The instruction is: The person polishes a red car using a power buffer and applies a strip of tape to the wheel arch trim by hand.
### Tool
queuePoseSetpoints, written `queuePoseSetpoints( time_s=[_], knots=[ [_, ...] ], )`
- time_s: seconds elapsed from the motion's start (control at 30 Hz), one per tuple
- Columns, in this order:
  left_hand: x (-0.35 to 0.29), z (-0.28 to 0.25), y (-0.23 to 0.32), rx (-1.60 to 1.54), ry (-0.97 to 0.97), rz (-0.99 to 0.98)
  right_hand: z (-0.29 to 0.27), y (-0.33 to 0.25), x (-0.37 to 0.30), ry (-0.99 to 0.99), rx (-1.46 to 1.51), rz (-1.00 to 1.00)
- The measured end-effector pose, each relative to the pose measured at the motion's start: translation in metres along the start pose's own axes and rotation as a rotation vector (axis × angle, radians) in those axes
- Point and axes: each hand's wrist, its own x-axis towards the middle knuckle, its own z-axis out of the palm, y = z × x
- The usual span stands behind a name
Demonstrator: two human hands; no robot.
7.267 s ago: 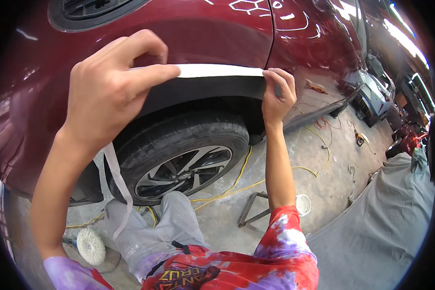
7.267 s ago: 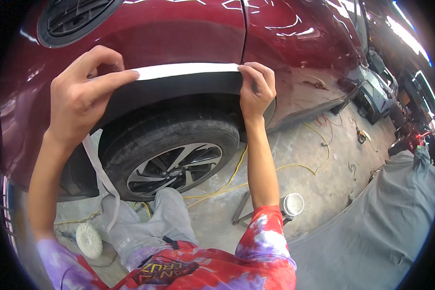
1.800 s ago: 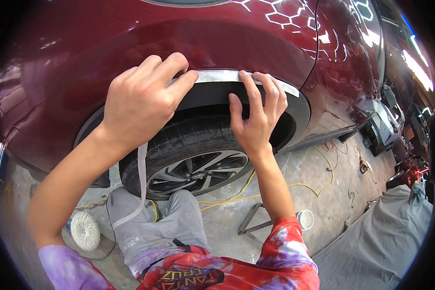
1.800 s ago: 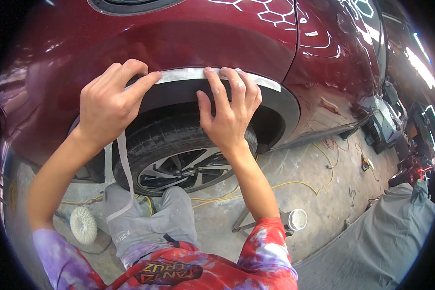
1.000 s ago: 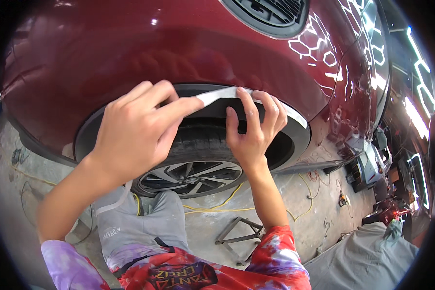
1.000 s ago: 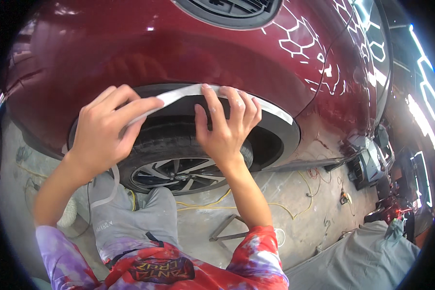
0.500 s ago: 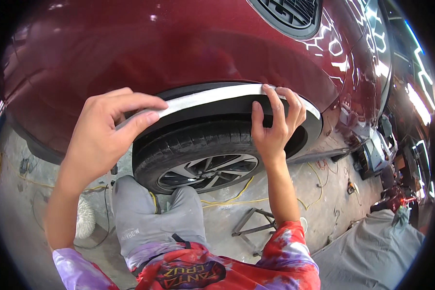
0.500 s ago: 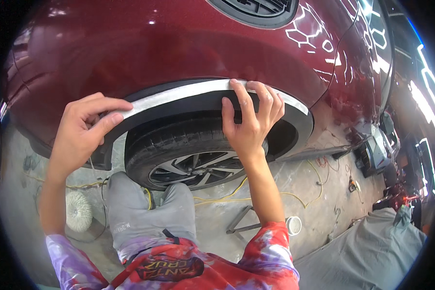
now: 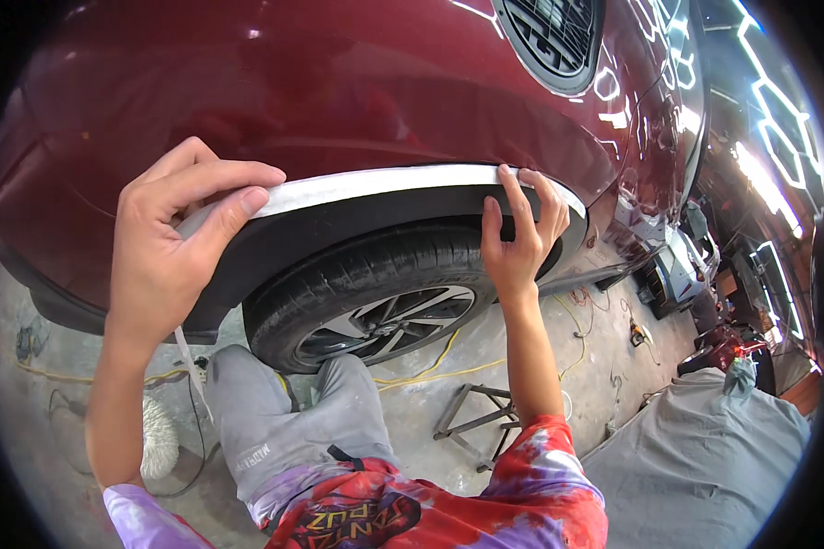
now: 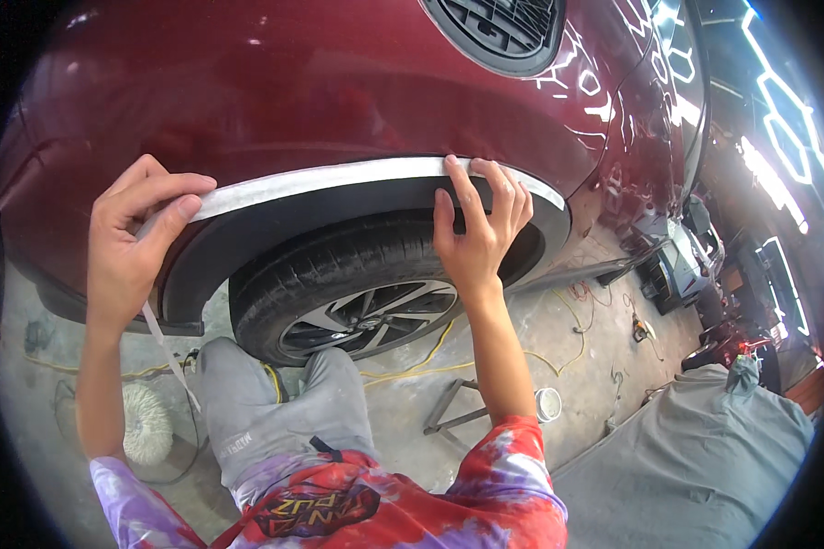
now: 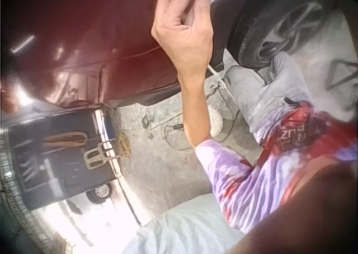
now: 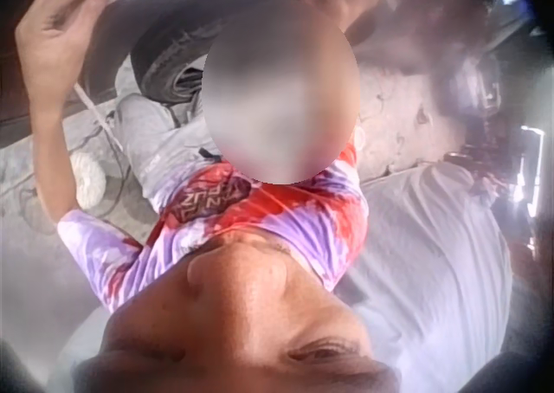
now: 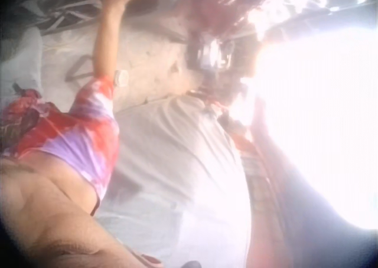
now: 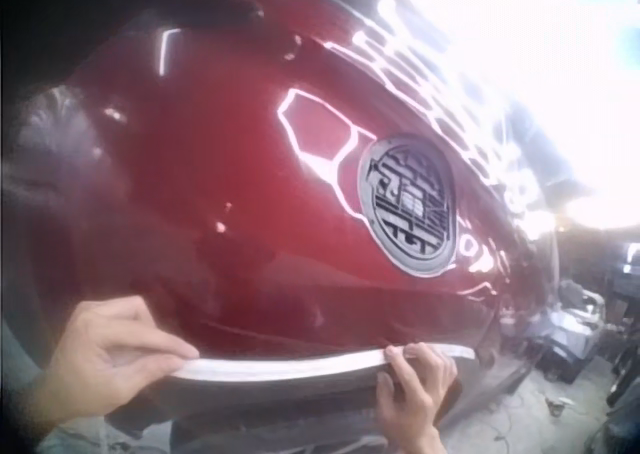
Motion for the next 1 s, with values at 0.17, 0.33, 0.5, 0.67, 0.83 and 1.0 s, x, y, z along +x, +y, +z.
queuePoseSetpoints(
  time_s=[0.17, 0.33, 0.5, 0.67, 0.83, 1.0],
  knots=[
    [0.007, -0.011, 0.022, 0.053, 0.045, 0.027, 0.002, -0.003, -0.006, 0.000, 0.005, 0.019],
    [0.009, -0.012, 0.006, 0.156, 0.040, 0.017, 0.002, -0.008, -0.006, -0.010, -0.038, 0.044],
    [-0.003, -0.002, -0.008, 0.189, 0.054, 0.055, 0.002, -0.016, -0.001, -0.006, 0.006, 0.035],
    [-0.011, 0.006, -0.019, 0.213, 0.077, 0.084, 0.000, -0.031, 0.007, -0.064, 0.070, -0.012],
    [-0.022, 0.012, -0.028, 0.276, 0.096, 0.072, 0.006, -0.038, 0.008, -0.047, 0.096, 0.010],
    [-0.027, 0.016, -0.038, 0.358, 0.142, 0.141, 0.008, -0.049, 0.013, -0.063, 0.108, -0.031]
  ],
)
